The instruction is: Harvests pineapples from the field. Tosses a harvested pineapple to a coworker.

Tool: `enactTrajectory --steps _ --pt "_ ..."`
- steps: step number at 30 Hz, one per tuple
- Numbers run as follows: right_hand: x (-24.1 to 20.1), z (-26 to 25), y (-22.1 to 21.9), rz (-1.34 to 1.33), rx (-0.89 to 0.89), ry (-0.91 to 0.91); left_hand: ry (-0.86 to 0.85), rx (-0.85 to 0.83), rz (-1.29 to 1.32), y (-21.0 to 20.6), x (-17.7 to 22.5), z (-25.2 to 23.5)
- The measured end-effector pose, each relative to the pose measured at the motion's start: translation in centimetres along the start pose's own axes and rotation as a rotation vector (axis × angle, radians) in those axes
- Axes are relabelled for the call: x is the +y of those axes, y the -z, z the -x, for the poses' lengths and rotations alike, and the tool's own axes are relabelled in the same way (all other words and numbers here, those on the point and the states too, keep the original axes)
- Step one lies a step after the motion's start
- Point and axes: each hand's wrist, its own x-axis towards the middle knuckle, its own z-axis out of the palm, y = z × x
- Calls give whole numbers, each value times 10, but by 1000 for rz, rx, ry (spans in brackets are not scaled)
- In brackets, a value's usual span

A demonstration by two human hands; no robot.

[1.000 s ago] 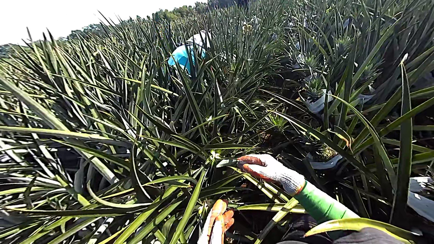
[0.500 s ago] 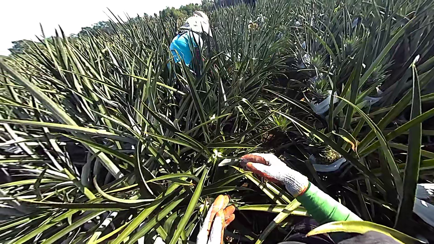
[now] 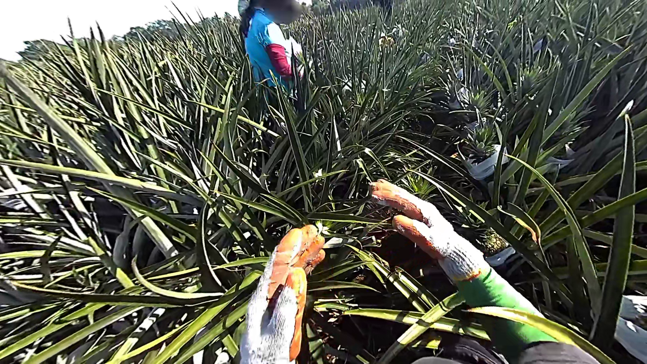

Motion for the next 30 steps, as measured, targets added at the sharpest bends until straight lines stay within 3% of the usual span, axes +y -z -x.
enactTrajectory --steps 6,14,16,19,23,25,27,28,30 --pt "-35 -20 28 19 65 268 -123 86 -97 -9 16 -47" --pt "-63 -46 69 91 67 436 -171 79 -150 10 13 -119" --pt "-69 -71 80 15 100 390 -153 86 -179 24 9 -143" --pt "-61 -157 102 -235 197 274 -140 118 -55 45 -6 -196" --pt "-11 -261 98 -598 280 -112 90 443 224 43 -25 -267" --pt "32 -274 68 -885 248 -262 104 462 308 38 -39 -255" --pt "68 -240 24 -1107 248 -328 16 495 345 22 -61 -201" --pt "76 -198 -3 -1038 246 -311 -25 528 325 15 -77 -154" --pt "76 -88 -58 -507 245 -258 57 612 250 -3 -102 -42"
